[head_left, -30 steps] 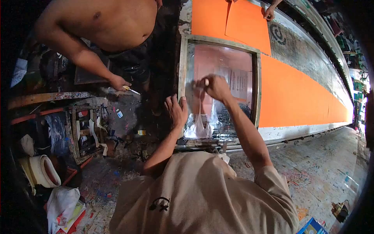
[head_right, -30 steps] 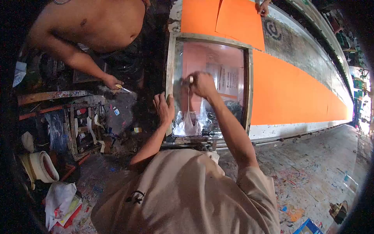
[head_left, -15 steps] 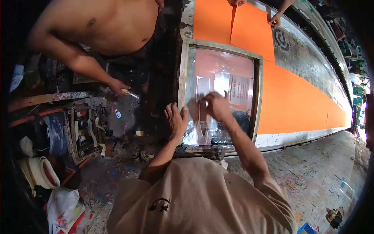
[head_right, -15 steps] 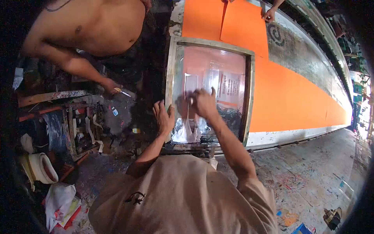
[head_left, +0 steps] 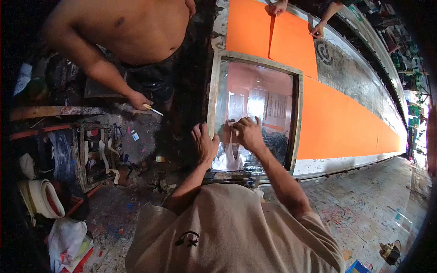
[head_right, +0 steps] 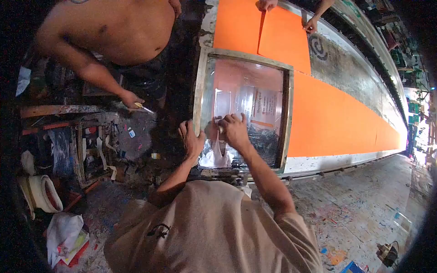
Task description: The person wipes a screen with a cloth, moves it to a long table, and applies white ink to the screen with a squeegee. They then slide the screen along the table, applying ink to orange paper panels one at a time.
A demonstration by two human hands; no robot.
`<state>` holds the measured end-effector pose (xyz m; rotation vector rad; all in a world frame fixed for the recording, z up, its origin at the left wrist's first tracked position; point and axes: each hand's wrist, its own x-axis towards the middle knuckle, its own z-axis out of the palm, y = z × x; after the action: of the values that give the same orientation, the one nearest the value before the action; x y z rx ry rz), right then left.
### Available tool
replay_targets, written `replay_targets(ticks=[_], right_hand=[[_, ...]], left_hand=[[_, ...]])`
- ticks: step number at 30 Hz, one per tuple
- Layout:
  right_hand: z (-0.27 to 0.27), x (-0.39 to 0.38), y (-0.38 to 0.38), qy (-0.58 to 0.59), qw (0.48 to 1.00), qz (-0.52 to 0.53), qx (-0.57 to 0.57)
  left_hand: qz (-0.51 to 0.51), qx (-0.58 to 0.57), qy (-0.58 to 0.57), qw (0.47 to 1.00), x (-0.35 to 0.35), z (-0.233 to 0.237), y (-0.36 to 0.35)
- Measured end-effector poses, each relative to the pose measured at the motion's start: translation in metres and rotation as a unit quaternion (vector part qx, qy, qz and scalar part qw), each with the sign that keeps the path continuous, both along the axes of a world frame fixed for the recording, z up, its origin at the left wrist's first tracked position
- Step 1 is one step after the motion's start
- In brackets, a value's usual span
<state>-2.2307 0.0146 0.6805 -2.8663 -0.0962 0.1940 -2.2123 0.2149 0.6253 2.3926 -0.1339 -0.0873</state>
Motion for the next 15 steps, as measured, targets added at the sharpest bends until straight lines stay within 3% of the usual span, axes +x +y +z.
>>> replay_targets(ticks=[3, 6, 7, 9, 11, 14, 15], right_hand=[[0.041, 0.05, -0.02, 0.176, 0.984, -0.031, 0.007], [0.034, 0.089, -0.041, -0.037, 0.999, 0.004, 0.022], [0.026, 0.086, -0.033, -0.043, 0.999, 0.008, 0.025], [-0.012, 0.068, -0.019, -0.172, 0.982, -0.073, 0.015], [-0.02, 0.017, 0.003, -0.163, 0.985, -0.058, 0.014], [0.011, -0.054, 0.008, -0.128, 0.99, -0.049, 0.027], [0.014, -0.073, -0.005, -0.13, 0.985, -0.099, 0.055]], left_hand=[[0.002, -0.009, 0.001, 1.0, 0.0, 0.006, 0.005], [0.017, -0.027, 0.015, 0.999, 0.001, 0.022, -0.003], [0.023, -0.043, 0.039, 0.998, -0.001, 0.028, -0.003], [0.032, -0.073, 0.027, 0.996, -0.003, 0.012, -0.004], [0.039, -0.103, 0.018, 0.994, -0.002, 0.0, -0.008], [0.049, -0.106, 0.01, 0.993, 0.005, 0.007, -0.012], [0.05, -0.124, 0.076, 0.988, 0.008, 0.025, -0.011]])
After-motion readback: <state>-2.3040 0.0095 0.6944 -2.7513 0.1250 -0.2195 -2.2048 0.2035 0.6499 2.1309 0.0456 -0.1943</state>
